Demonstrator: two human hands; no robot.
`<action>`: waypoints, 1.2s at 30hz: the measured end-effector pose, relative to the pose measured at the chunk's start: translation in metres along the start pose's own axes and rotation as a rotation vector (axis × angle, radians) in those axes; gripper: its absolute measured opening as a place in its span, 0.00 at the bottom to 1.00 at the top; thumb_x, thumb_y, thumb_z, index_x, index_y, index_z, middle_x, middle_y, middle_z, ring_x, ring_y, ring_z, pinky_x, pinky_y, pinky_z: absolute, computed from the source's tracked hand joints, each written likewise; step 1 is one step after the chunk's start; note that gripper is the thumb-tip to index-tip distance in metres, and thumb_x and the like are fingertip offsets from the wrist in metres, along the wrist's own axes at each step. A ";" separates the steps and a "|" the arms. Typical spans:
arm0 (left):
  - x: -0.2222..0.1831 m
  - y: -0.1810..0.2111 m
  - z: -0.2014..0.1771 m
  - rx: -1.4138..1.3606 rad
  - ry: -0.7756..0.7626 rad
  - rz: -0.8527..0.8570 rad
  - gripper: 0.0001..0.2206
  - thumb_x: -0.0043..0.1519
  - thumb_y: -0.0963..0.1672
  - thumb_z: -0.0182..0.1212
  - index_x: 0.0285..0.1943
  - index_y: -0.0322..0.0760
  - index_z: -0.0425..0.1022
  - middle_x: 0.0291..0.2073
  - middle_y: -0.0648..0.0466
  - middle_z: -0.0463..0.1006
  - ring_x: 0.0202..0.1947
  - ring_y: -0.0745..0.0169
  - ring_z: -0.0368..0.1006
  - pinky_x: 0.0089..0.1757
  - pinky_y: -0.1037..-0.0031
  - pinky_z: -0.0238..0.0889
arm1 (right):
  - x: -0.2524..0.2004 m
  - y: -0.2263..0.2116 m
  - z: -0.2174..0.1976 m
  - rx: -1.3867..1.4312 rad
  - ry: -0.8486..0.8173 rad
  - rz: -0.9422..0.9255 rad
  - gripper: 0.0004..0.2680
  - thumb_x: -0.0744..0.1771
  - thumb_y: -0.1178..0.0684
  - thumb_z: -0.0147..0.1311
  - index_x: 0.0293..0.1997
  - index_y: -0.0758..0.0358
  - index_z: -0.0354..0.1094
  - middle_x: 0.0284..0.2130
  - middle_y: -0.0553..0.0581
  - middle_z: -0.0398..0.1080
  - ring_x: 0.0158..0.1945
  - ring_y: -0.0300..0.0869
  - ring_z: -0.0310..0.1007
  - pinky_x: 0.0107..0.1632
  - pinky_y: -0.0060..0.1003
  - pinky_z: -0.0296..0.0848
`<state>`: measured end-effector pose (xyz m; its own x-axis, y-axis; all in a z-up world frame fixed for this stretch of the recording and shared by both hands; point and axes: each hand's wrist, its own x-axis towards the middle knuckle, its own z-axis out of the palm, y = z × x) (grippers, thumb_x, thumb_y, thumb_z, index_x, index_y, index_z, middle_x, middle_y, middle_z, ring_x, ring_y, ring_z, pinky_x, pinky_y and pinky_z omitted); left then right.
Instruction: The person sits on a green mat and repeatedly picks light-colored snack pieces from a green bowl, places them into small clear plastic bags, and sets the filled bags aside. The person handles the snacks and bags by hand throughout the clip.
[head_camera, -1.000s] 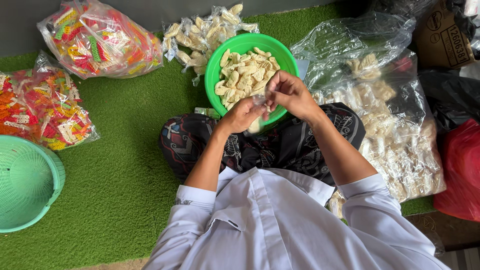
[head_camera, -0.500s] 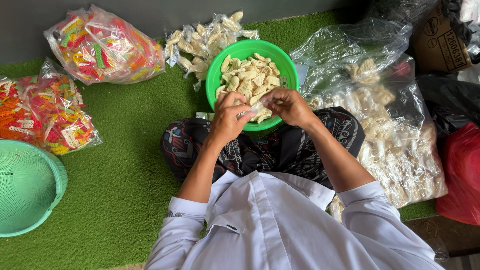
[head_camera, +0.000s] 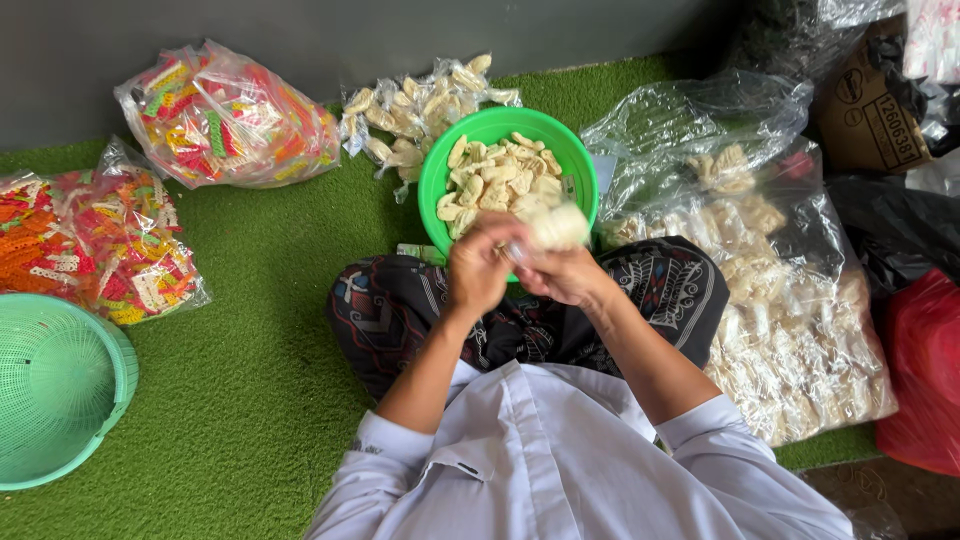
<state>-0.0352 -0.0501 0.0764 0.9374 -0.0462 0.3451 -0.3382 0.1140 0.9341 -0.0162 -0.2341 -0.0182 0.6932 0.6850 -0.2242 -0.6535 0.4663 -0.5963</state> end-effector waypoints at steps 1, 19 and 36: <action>-0.003 0.009 0.002 -0.088 -0.113 -0.009 0.07 0.62 0.38 0.65 0.48 0.39 0.80 0.46 0.56 0.79 0.51 0.62 0.75 0.52 0.67 0.72 | -0.003 0.001 -0.012 0.078 -0.093 0.062 0.03 0.68 0.56 0.59 0.42 0.61 0.71 0.26 0.51 0.71 0.27 0.33 0.70 0.27 0.24 0.67; -0.014 0.028 -0.012 0.649 -0.333 0.299 0.06 0.49 0.41 0.76 0.32 0.41 0.83 0.30 0.57 0.72 0.38 0.56 0.66 0.44 0.63 0.60 | -0.030 -0.069 0.063 -1.289 -0.058 -0.251 0.03 0.68 0.62 0.53 0.41 0.69 0.73 0.34 0.55 0.73 0.38 0.37 0.72 0.42 0.33 0.72; -0.057 -0.079 0.017 -0.701 0.249 -0.399 0.04 0.70 0.43 0.55 0.50 0.38 0.70 0.46 0.56 0.74 0.47 0.69 0.67 0.52 0.72 0.61 | -0.003 -0.027 0.087 -1.255 0.390 -0.693 0.03 0.67 0.63 0.55 0.42 0.69 0.72 0.35 0.59 0.73 0.38 0.46 0.76 0.42 0.38 0.73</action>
<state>-0.0631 -0.0729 -0.0158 0.9944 -0.0028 -0.1059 0.0745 0.7292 0.6802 -0.0269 -0.2003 0.0655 0.9176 0.2496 0.3095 0.3751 -0.2854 -0.8820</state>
